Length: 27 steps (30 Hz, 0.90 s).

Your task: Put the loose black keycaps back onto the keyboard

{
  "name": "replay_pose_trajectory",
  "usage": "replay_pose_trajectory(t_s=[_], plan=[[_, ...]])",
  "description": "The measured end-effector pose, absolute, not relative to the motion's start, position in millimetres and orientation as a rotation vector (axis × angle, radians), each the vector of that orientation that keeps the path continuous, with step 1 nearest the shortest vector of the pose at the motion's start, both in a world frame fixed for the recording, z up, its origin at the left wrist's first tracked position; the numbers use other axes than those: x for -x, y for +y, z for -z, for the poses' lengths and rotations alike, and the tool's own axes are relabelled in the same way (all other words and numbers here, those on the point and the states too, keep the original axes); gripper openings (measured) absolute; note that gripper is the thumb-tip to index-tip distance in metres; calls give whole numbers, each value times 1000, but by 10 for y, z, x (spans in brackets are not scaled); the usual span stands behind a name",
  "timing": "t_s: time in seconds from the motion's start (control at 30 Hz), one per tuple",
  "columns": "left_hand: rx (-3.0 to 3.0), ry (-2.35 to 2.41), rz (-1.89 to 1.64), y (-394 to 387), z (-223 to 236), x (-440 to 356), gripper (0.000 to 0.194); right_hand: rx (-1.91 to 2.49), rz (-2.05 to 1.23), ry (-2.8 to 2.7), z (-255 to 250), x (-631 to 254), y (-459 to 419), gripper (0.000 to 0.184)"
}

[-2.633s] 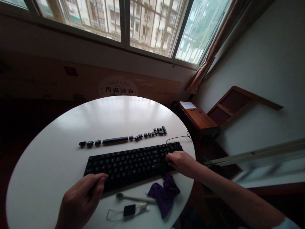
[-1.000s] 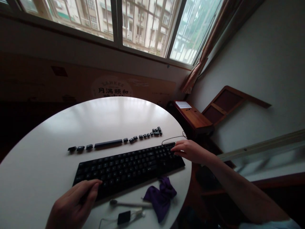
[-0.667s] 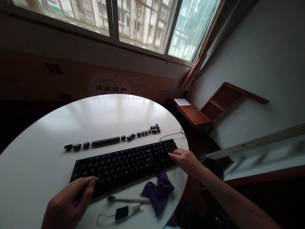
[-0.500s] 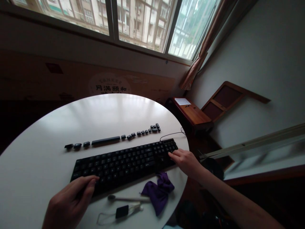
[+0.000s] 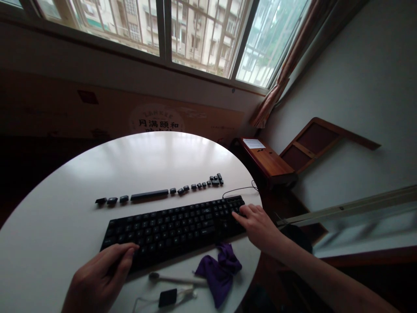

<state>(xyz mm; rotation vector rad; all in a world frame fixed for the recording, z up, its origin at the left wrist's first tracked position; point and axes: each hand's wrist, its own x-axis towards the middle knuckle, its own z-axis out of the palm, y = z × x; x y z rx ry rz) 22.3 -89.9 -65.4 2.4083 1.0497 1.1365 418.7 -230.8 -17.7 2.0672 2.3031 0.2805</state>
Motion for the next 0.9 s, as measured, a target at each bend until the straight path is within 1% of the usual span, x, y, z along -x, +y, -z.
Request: replay_pose_trajectory(t_s=[0.13,0.23,0.3,0.4,0.67,0.83,0.9], plan=[[-2411,1025,-1122,-895,607,-239,24,-2252,-199,2422,-68,-4391,-1708,34],[-2395,1030,-1153,-903,576,-268,26,-2321,-72,2400,-139,-4527,-1105,23],[-2378,1042,-1180,-913,566,-277,28,-2337,45,2323,-132,-4573,-744,23],[-2370,1048,-1174,-924,574,-264,27,-2314,165,2242,-82,-4588,-362,28],[-2375,1016,-1182,-920,580,-264,24,-2235,247,2164,51,-4583,-88,29],[-2379,999,-1235,-933,541,-282,24,-2218,207,2195,91,-4506,-47,18],[-2380,1012,-1231,-937,537,-275,25,-2226,163,2232,65,-4461,-46,17]])
